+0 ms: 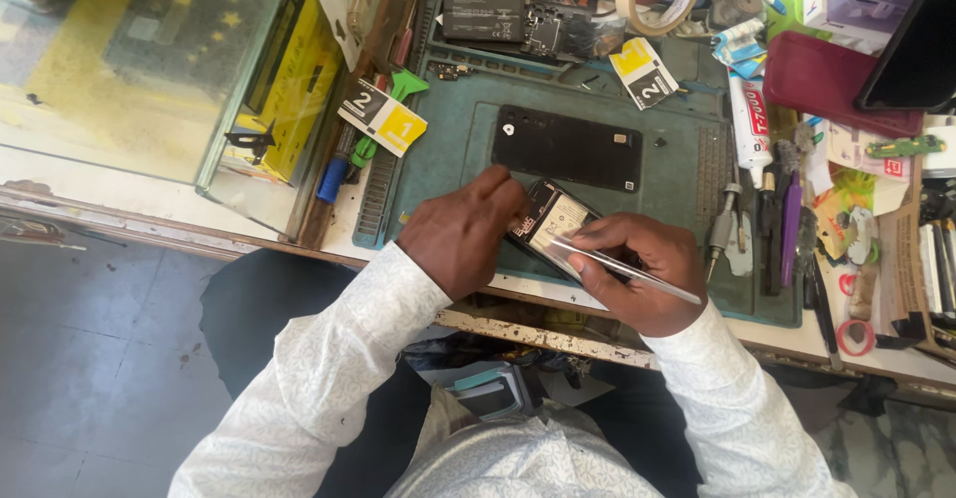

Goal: The person uses a metal spudger to pry and adjust internal components of a disassembled smartphone on a workbench. They then switch to a screwdriver to tighten screws on the device's frame.

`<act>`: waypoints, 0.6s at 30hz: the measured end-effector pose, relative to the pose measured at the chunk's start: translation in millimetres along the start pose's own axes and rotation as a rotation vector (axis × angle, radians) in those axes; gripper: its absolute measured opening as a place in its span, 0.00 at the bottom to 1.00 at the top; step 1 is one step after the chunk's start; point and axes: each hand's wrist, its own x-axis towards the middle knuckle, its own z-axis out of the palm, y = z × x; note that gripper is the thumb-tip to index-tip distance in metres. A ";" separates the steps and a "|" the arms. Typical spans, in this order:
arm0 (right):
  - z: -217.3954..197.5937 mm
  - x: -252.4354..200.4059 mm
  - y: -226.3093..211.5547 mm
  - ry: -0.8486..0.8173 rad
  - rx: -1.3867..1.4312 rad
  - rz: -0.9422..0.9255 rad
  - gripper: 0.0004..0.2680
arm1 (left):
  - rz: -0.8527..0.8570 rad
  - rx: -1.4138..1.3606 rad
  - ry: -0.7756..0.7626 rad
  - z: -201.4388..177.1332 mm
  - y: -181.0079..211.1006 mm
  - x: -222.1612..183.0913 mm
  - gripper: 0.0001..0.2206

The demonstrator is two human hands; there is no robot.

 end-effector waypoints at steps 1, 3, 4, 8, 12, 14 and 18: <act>-0.8 2.4 -1.2 -0.026 -0.011 -0.032 0.05 | -0.014 -0.040 0.021 -1.0 -0.7 -0.7 0.06; -1.3 7.0 -2.8 -0.080 0.001 -0.018 0.06 | -0.031 -0.070 0.079 -2.9 -3.0 -1.3 0.05; -1.1 8.6 -3.5 -0.106 0.007 -0.011 0.07 | -0.039 -0.085 0.108 -3.7 -4.6 -1.7 0.04; 2.7 12.3 -5.7 -0.118 -0.074 -0.014 0.07 | 0.035 -0.181 0.118 -5.1 -11.0 -5.4 0.04; 4.9 13.1 -6.9 -0.109 -0.123 -0.055 0.07 | 0.061 -0.202 0.085 -3.1 -14.4 -4.3 0.05; 5.1 13.7 -6.5 -0.112 -0.124 -0.058 0.07 | 0.063 -0.205 0.079 -2.7 -15.5 -4.1 0.05; 3.2 13.8 -6.2 -0.122 -0.105 -0.020 0.07 | 0.061 -0.218 0.080 -2.5 -16.3 -4.2 0.05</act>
